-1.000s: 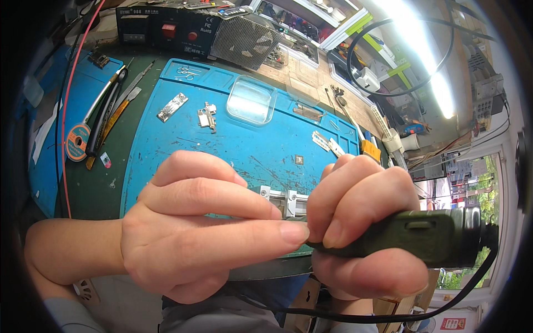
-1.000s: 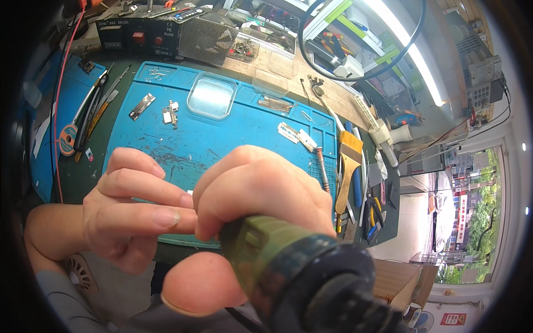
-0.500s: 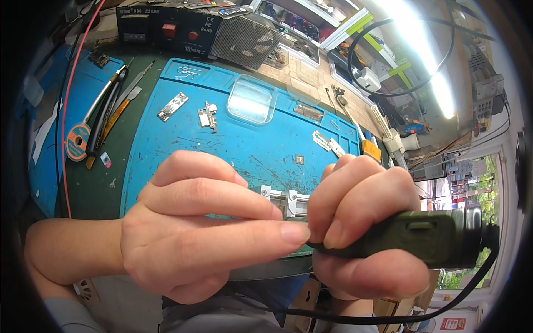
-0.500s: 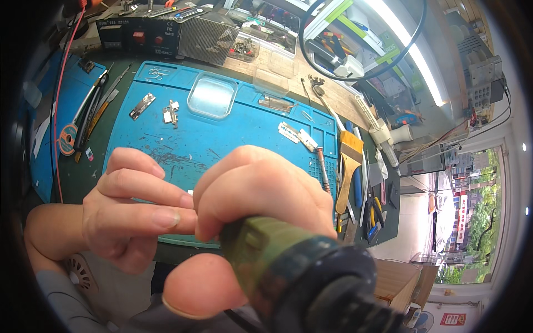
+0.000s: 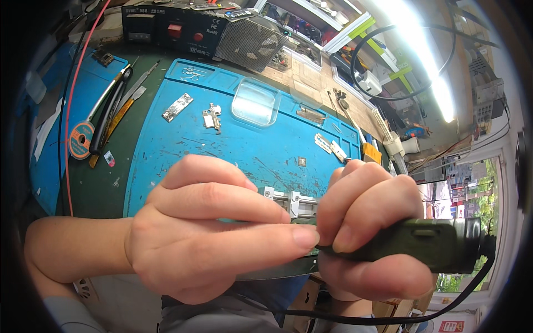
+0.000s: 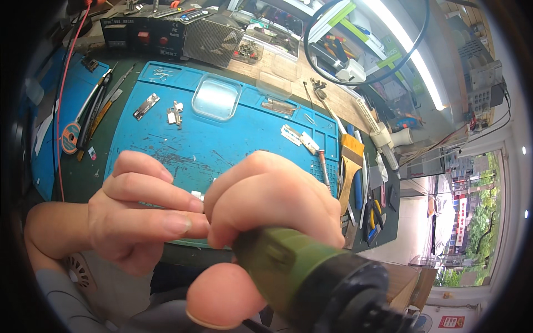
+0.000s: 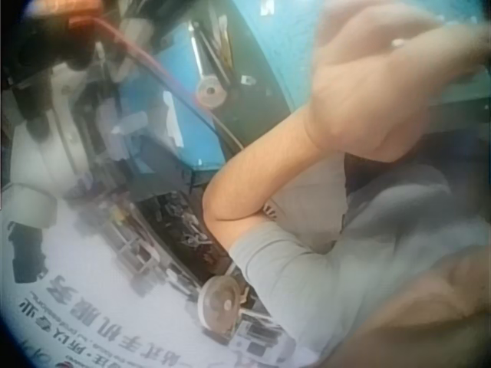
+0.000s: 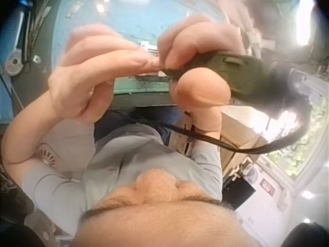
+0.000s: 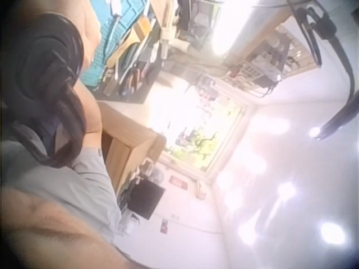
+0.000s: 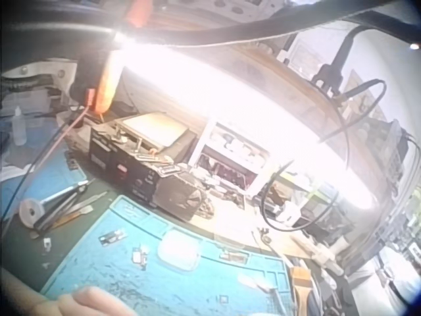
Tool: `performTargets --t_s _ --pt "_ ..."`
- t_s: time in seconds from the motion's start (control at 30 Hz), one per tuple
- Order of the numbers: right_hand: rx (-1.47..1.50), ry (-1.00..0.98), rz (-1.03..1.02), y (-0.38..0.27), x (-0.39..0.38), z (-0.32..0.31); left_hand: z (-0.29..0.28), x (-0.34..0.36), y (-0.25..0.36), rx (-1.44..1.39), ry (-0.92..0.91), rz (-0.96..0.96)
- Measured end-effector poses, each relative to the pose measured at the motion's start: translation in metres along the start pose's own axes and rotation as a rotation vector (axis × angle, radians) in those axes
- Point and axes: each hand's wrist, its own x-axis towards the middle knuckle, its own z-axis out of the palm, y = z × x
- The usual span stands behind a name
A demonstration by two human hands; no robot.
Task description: The person uses a rotary tool to grind or polish a small metal component held in a vise. They then use a soldering iron to work on the same component, followed by cleaning the tool with a tissue. Finally, they use a small brush to clean the component.
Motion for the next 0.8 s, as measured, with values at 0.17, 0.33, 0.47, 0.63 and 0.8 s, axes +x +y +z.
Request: performTargets --t_s 0.17,0.33,0.47,0.63,0.8 --pt "-0.018 0.052 0.03 -0.0008 -0.002 0.003 -0.0021 0.0007 -0.0001 0.002 -0.018 0.008" --pt "-0.011 0.025 0.004 0.0041 -0.003 -0.0003 -0.0034 0.0006 -0.0007 0.002 -0.028 0.002" --pt "0.019 0.007 0.028 0.0049 -0.0026 -0.0004 -0.0049 0.0002 -0.0006 0.007 -0.031 -0.008" --pt "0.029 -0.003 0.053 0.005 -0.0025 -0.0023 -0.005 0.0004 -0.0016 0.005 -0.042 -0.006" --pt "0.05 -0.012 0.067 0.0059 -0.0015 -0.0016 -0.0069 0.0001 -0.0001 0.009 -0.047 -0.013"
